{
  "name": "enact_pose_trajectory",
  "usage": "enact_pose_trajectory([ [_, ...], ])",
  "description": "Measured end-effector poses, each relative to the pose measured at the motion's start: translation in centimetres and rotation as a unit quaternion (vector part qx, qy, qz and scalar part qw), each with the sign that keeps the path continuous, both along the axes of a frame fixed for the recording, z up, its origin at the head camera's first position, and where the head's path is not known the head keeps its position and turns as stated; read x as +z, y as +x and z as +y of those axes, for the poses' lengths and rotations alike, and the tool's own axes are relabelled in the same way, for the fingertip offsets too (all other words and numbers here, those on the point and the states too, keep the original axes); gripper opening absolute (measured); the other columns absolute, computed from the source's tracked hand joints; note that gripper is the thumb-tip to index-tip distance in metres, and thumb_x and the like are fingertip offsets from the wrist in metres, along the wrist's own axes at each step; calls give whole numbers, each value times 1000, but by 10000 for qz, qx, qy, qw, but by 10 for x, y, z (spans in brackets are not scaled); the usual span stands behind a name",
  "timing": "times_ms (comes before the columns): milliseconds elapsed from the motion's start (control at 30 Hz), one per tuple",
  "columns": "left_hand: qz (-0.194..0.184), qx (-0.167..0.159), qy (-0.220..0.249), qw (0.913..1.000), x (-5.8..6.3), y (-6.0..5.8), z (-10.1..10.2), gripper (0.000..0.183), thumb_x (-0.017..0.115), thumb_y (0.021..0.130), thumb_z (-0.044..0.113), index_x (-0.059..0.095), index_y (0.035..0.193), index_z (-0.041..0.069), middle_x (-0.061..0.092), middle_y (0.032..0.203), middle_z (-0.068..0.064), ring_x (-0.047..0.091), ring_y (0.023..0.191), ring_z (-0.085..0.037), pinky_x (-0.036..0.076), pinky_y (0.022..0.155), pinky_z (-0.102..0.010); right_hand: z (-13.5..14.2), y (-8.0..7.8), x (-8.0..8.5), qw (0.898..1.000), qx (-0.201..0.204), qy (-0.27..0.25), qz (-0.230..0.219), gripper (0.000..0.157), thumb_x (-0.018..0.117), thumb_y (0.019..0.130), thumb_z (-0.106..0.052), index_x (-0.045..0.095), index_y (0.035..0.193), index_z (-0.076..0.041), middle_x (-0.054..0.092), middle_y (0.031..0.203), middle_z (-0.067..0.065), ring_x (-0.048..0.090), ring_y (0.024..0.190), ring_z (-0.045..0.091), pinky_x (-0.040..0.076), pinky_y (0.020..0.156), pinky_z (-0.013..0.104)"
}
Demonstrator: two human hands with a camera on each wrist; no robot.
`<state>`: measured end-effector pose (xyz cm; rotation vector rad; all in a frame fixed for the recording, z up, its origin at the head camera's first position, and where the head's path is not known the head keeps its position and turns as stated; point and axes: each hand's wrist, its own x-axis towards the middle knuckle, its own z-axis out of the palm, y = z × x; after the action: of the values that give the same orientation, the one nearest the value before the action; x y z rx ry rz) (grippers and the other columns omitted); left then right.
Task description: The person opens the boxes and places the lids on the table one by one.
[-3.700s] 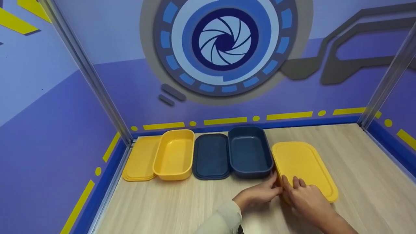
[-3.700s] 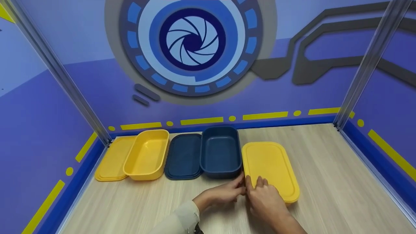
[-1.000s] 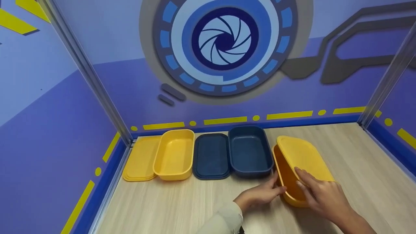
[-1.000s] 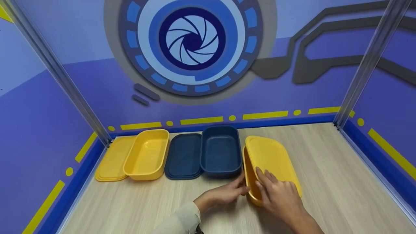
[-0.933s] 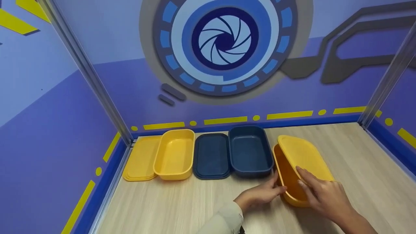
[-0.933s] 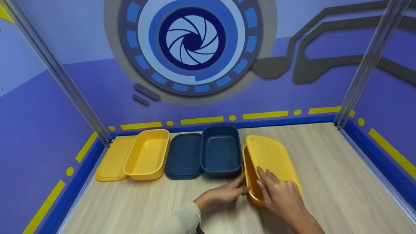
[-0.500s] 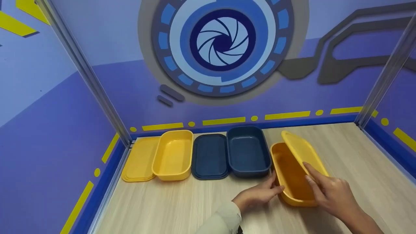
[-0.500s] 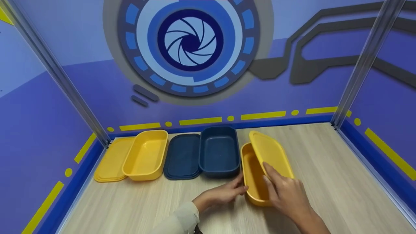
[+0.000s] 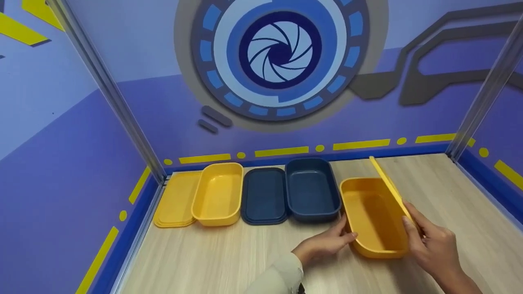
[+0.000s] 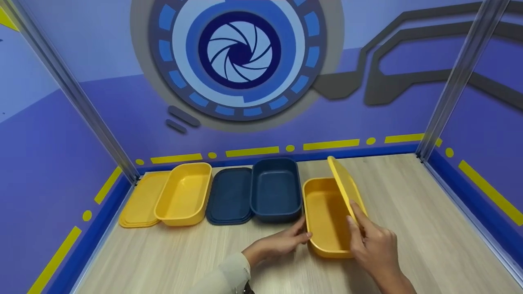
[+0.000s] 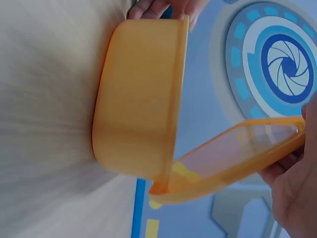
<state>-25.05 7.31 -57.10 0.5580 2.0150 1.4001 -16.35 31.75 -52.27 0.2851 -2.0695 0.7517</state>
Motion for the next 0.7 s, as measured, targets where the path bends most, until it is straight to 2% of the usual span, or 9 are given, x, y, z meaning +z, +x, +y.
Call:
enact_pose_trajectory([
  [67, -27, 1, 32, 10000, 0, -1, 1, 79, 54, 112, 40, 9, 174, 23, 9, 182, -4, 12, 168, -21, 16, 137, -43, 0, 1, 1, 10000, -50, -40, 21, 55, 77, 82, 12, 74, 134, -4, 65, 59, 6, 36, 55, -16, 34, 49, 9],
  [133, -78, -1, 76, 9999, 0, -1, 1, 79, 54, 112, 38, 9, 174, 22, 8, 182, -5, 12, 168, -21, 17, 136, -44, 0, 2, 3, 9997, -146, -180, -27, 53, 76, 84, 13, 73, 135, -2, 69, 63, 9, 36, 58, -19, 34, 50, 7],
  [233, -94, -23, 73, 9999, 1, -1, 3, 79, 55, 112, 38, 9, 174, 21, 10, 182, -6, 14, 167, -21, 18, 136, -43, 3, 6, 11, 9970, -449, -567, -268, 47, 72, 92, 11, 71, 137, -1, 80, 95, 25, 45, 77, -31, 39, 64, -4],
  [300, -50, -68, -20, 10000, 1, -1, 3, 79, 54, 112, 40, 9, 174, 19, 11, 182, -6, 16, 167, -20, 20, 136, -41, 6, 7, 16, 9941, -630, -782, -416, 42, 68, 97, 7, 69, 139, 0, 77, 114, 32, 47, 93, -37, 39, 74, -7],
  [333, 8, -78, -75, 9999, 1, -1, 3, 79, 54, 112, 41, 9, 174, 19, 12, 182, -6, 17, 167, -19, 21, 135, -39, 7, 8, 19, 9926, -717, -849, -489, 41, 67, 99, 5, 68, 140, 0, 76, 118, 33, 46, 98, -38, 38, 78, -8],
  [467, 116, -84, -166, 9998, 1, -2, 2, 80, 53, 112, 43, 10, 174, 19, 14, 181, -7, 19, 166, -18, 23, 134, -36, 13, 10, 23, 9896, -868, -950, -643, 41, 67, 101, 1, 66, 142, 0, 74, 123, 34, 41, 105, -41, 36, 82, -7],
  [567, 106, -64, -93, 9999, 0, -2, 2, 80, 54, 111, 42, 10, 174, 19, 14, 181, -7, 20, 165, -17, 23, 134, -36, 15, 9, 24, 9883, -875, -989, -762, 42, 67, 100, 2, 66, 142, -1, 74, 124, 34, 39, 105, -41, 36, 81, -7],
  [700, 66, -44, -85, 9999, 1, -2, 1, 80, 55, 111, 41, 10, 174, 19, 17, 180, -7, 28, 160, -14, 28, 131, -34, 15, 7, 27, 9886, -812, -982, -803, 43, 68, 98, 5, 67, 141, 0, 74, 124, 34, 40, 103, -41, 37, 78, -7],
])
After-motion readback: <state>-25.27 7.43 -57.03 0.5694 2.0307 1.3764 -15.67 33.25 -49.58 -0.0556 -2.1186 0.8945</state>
